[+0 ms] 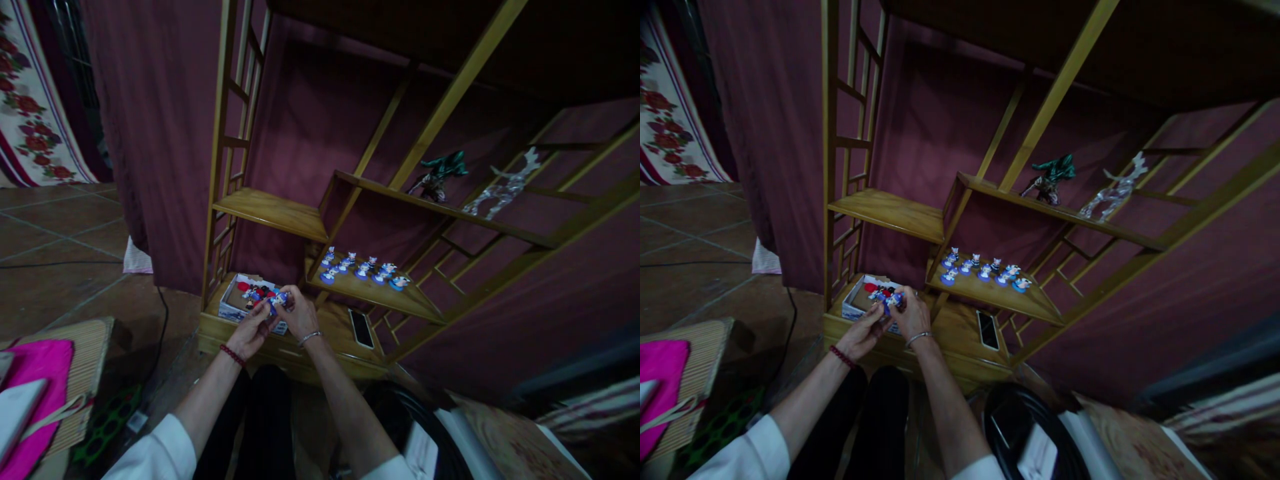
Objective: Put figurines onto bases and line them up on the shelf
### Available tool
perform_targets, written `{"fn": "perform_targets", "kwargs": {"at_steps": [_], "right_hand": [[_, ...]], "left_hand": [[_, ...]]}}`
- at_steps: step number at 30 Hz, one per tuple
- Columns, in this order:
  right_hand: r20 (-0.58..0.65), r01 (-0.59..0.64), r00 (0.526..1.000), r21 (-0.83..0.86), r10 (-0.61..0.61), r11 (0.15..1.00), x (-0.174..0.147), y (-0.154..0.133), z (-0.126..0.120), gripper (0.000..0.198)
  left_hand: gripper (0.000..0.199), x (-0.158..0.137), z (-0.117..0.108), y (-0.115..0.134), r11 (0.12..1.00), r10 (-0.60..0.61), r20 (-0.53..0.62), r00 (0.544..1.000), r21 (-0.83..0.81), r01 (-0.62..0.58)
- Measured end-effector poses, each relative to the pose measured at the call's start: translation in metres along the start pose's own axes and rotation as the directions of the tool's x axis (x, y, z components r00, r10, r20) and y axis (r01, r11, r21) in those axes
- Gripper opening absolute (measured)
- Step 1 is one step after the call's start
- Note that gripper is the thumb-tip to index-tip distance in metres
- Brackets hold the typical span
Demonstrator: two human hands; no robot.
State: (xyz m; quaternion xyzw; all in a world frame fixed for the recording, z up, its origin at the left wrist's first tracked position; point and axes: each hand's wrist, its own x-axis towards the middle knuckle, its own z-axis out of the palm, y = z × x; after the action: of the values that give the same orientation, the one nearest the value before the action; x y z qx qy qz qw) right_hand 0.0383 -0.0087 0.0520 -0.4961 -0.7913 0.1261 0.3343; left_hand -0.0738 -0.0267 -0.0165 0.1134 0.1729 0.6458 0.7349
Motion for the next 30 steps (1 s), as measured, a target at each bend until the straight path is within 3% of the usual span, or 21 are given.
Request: {"fn": "perform_targets", "kwargs": {"at_steps": [9, 17, 30], "right_hand": [[-0.013, -0.074, 0.997, -0.015, 0.073, 0.997, -0.001, -0.001, 0.004, 0.024], [-0.024, -0.168, 0.986, -0.051, 0.167, 0.985, -0.001, -0.007, 0.005, 0.024], [-0.082, -0.230, 0.971, -0.056, 0.225, 0.971, -0.002, -0.012, 0.007, 0.022]], "left_hand": [[0.023, 0.001, -0.002, -0.001, 0.997, 0.048, 0.047, 0.998, 0.064, -0.051], [0.039, -0.002, 0.002, -0.003, 0.990, 0.089, 0.020, 0.996, 0.104, -0.090], [0.040, -0.004, 0.007, -0.002, 0.984, 0.145, 0.066, 0.987, 0.099, -0.151]]}}
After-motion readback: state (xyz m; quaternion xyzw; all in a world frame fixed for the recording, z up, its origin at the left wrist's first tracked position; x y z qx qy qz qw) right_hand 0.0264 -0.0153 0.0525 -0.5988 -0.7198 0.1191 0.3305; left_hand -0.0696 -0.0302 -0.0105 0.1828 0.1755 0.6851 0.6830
